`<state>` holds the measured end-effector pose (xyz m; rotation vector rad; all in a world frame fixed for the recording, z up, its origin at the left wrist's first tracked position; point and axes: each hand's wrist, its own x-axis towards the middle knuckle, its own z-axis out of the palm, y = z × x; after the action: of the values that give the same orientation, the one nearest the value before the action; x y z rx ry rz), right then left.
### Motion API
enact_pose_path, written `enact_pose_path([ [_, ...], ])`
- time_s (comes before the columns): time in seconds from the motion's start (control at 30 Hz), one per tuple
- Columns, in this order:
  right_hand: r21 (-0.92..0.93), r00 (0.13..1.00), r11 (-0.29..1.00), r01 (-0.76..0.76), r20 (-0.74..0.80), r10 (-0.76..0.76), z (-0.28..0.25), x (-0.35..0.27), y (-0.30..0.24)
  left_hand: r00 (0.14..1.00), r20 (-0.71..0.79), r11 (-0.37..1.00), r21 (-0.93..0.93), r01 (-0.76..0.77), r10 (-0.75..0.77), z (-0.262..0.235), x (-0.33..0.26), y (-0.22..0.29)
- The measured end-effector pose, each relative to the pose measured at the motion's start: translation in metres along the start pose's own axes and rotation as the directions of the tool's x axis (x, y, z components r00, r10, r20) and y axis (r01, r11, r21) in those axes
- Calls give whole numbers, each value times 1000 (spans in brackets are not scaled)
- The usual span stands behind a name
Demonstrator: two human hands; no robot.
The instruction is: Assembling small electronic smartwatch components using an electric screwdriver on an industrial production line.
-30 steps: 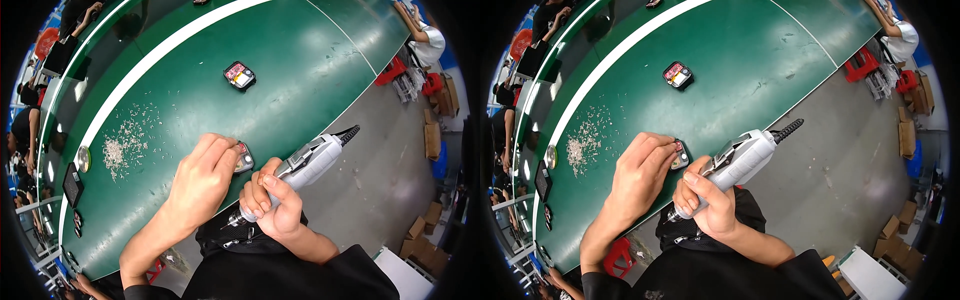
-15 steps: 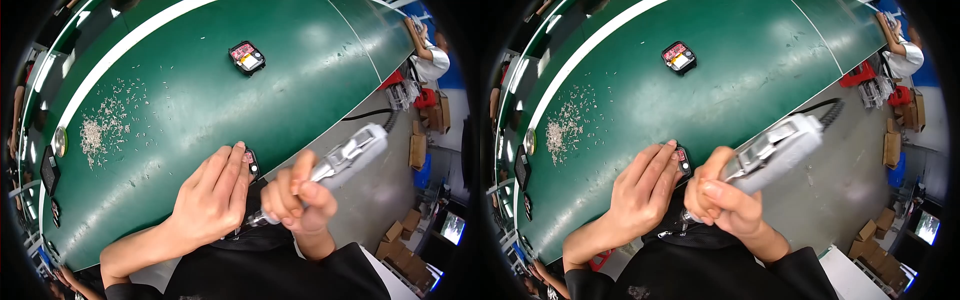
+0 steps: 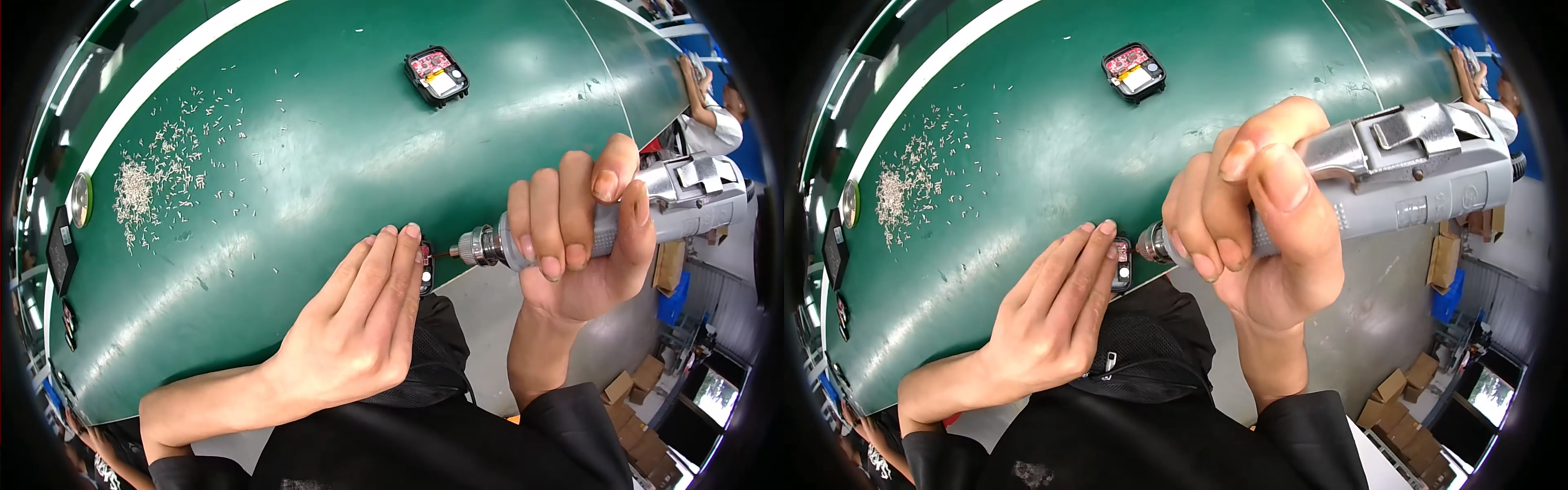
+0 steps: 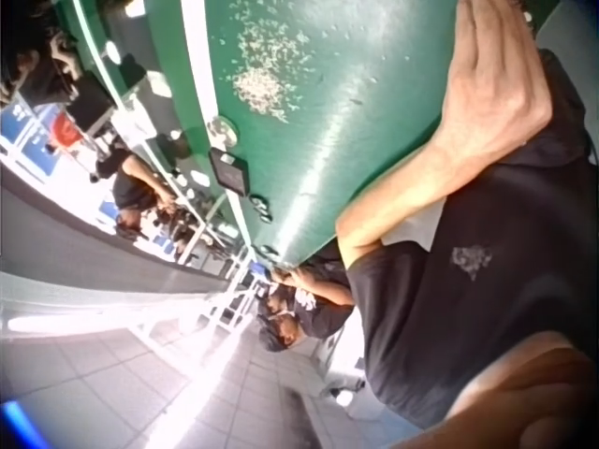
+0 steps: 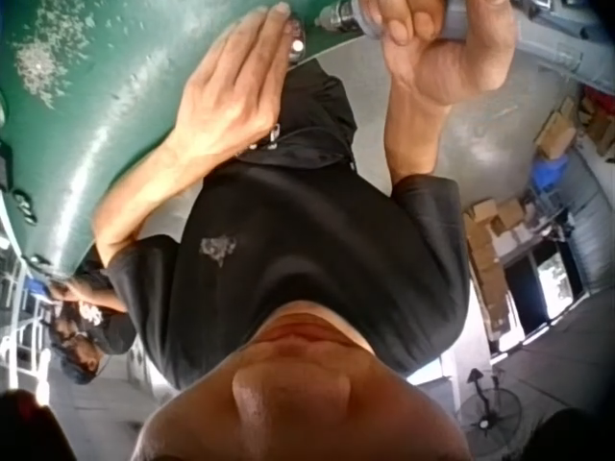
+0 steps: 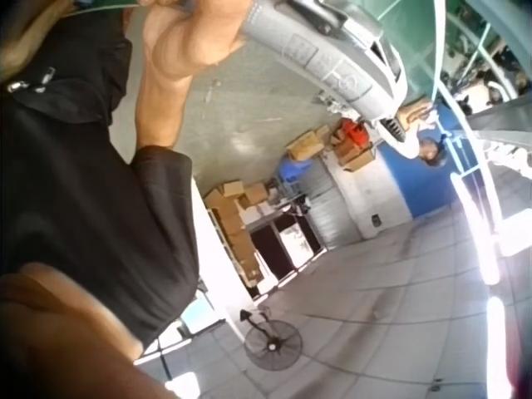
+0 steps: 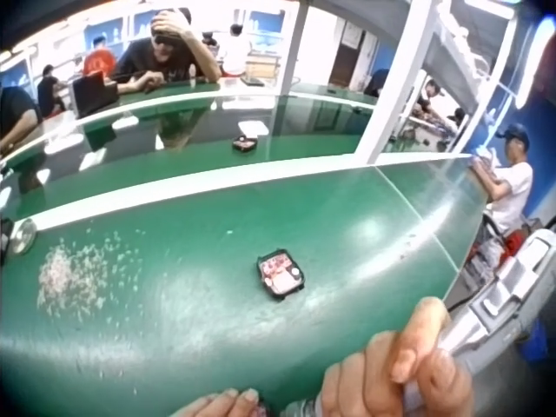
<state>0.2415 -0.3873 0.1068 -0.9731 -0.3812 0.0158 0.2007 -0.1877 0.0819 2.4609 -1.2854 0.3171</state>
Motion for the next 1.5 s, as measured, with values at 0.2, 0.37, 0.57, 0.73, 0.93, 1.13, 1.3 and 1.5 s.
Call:
enact_pose_path([
  [0.2, -17, 999, 999, -33, -2, 33, -3, 3, 5, 999, -38, 999, -32, 32, -33, 5, -1, -1],
  [0.37, -21, 996, 997, -73, 43, 74, -4, 6, 4, 993, -118, 999, 49, -13, 19, 12, -2, -3],
  [0.57, -316, 976, 949, 4, 206, 65, 18, 10, 0, 995, -101, 1000, 7, -14, 14, 6, 2, -3],
  [0.73, -180, 982, 984, -6, 182, 39, 18, 13, 11, 995, -99, 999, -28, 18, -21, 4, -3, -3],
  [0.93, 167, 936, 977, -132, 346, 68, 12, 19, 9, 996, -77, 995, -87, -50, 43, -6, -10, -8],
  [1.13, 498, 928, 862, -89, 356, -109, 21, 12, 9, 969, -52, 958, -171, 231, -243, -68, -73, -9],
  [1.3, 513, 977, 856, -60, 205, -54, 6, -6, 30, 481, -268, 406, 292, 866, -834, -104, -185, -40],
  [1.5, 548, 994, 830, -108, 61, 90, 10, -17, 52, 501, -309, 421, 293, 859, -808, -107, -162, -49],
])
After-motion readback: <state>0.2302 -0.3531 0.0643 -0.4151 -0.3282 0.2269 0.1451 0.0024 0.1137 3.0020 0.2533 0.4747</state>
